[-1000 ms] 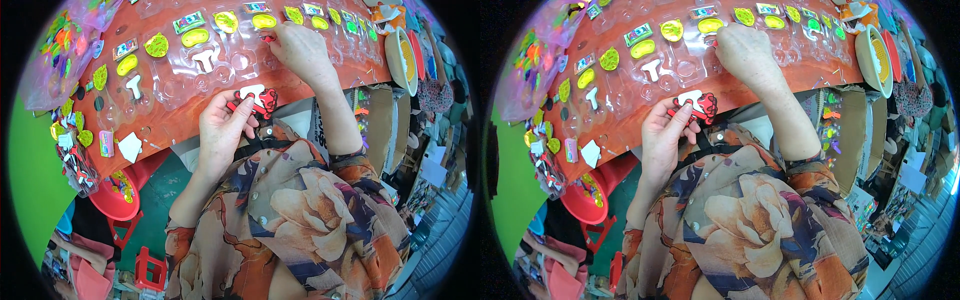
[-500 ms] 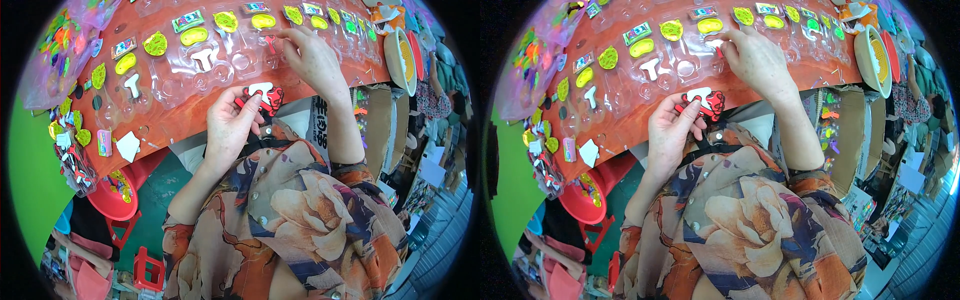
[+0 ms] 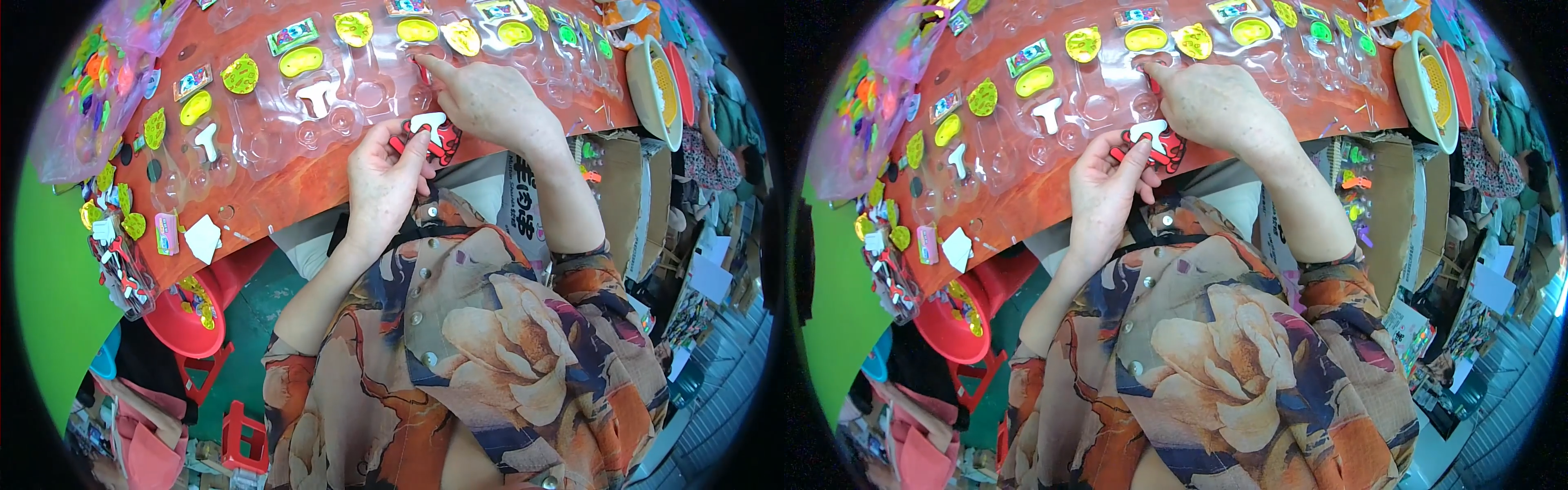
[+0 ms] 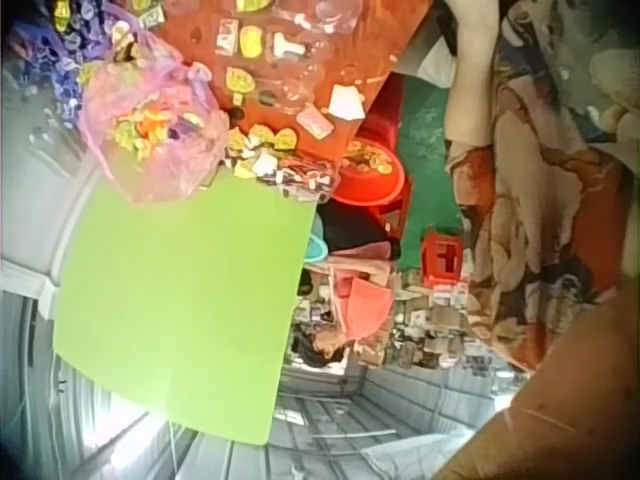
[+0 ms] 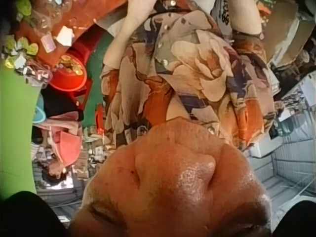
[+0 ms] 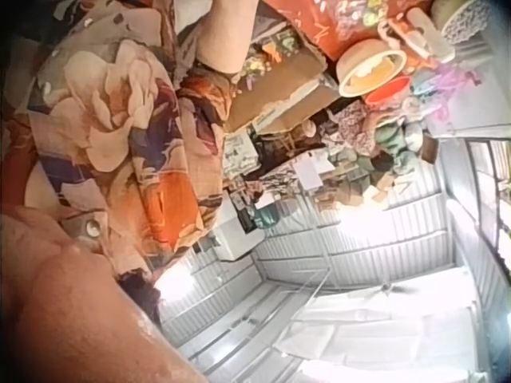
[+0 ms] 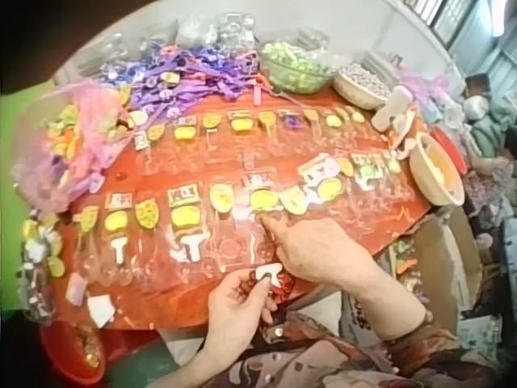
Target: Sorting and placing small toy components and labels into plastic display molds.
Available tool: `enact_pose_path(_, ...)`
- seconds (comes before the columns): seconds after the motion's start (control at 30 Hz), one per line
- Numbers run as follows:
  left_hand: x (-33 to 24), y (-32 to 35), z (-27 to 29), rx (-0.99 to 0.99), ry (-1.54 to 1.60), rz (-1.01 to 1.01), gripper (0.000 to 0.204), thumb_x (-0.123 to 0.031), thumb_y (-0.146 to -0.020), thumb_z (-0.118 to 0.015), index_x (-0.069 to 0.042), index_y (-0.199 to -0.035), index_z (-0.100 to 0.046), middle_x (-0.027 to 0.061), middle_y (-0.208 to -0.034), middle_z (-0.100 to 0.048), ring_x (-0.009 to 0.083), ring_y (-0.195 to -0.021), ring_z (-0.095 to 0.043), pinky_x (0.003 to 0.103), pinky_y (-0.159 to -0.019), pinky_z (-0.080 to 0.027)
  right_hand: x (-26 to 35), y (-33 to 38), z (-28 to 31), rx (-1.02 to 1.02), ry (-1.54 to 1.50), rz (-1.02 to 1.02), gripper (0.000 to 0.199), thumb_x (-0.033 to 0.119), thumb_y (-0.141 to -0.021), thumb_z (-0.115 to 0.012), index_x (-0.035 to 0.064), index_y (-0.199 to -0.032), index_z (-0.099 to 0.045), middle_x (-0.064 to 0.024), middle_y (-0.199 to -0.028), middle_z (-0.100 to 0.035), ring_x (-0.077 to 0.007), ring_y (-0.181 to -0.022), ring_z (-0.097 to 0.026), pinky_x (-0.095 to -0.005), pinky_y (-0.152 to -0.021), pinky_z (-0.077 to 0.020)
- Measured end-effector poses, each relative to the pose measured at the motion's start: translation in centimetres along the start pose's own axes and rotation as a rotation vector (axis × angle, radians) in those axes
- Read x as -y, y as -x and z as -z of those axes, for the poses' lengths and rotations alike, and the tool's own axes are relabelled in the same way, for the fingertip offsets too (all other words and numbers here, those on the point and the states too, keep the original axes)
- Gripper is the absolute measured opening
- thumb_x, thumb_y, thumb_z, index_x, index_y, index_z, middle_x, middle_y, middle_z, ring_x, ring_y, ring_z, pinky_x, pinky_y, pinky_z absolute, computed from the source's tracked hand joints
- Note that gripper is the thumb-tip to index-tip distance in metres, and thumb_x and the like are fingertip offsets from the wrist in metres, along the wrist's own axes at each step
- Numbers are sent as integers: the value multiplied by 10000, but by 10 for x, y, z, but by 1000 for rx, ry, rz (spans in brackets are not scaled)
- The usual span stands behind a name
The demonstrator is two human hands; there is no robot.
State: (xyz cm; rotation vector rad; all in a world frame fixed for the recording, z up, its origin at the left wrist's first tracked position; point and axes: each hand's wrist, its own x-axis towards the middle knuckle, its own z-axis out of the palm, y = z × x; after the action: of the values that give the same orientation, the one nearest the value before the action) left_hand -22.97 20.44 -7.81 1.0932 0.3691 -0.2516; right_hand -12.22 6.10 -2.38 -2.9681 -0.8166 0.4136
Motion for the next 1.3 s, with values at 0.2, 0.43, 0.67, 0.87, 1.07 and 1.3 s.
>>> enact_pose_path(0.2, -3, -3, -3, -14, 1, -3, 201, -123, -995, -627, 21, -1131, -591, 77, -792, -678, 89, -615, -637, 212, -490, -484, -14, -2, 3, -12, -28, 83, 443, 187, -914, -533, 129, -1352, -561, -189, -808, -692, -360, -772, -697, -492, -686, -545)
enact_pose_path(0.43, -3, -3, -2, -23, 22, -11, 191, -121, -995, -628, 20, -1119, -593, 81, -813, -685, 96, -634, -652, 210, -497, -486, -16, 14, 16, -135, -132, 40, 329, 230, -925, -582, 113, -1228, -635, -183, -842, -705, -377, -791, -688, -482, -692, -541)
enact_pose_path(0.67, -9, 2, -2, 18, 225, -20, 213, -120, -1003, -617, 24, -1153, -570, 116, -951, -698, 153, -722, -682, 248, -552, -525, -11, 56, 3, -65, -775, -65, 351, 305, -885, -751, 0, -1023, -644, -102, -743, -669, -182, -644, -639, -326, -617, -505)
enact_pose_path(0.87, -9, 0, -15, 35, 363, -27, 225, -142, -1003, -623, 11, -1152, -554, 124, -963, -706, 165, -759, -702, 265, -583, -559, 9, 73, -34, -191, -1284, -213, 262, 209, -946, -714, -34, -1015, -644, -41, -857, -700, -70, -771, -640, -253, -699, -528)
enact_pose_path(1.07, -8, -1, -22, 79, 307, -2, 235, -109, -989, -637, 12, -1168, -546, 118, -956, -701, 169, -782, -704, 266, -612, -565, 10, 83, -32, -202, -1472, -363, 258, 210, -1003, -631, -23, -1101, -681, -58, -865, -714, -84, -791, -654, -257, -715, -527)
enact_pose_path(1.3, -4, 2, -34, 93, 204, 44, 244, -78, -969, -657, 13, -1175, -564, 98, -950, -700, 123, -767, -682, 249, -635, -557, 0, 95, -38, -350, -1087, -258, 284, 238, -1001, -619, -14, -1115, -683, -138, -771, -689, -131, -718, -663, -284, -656, -514)
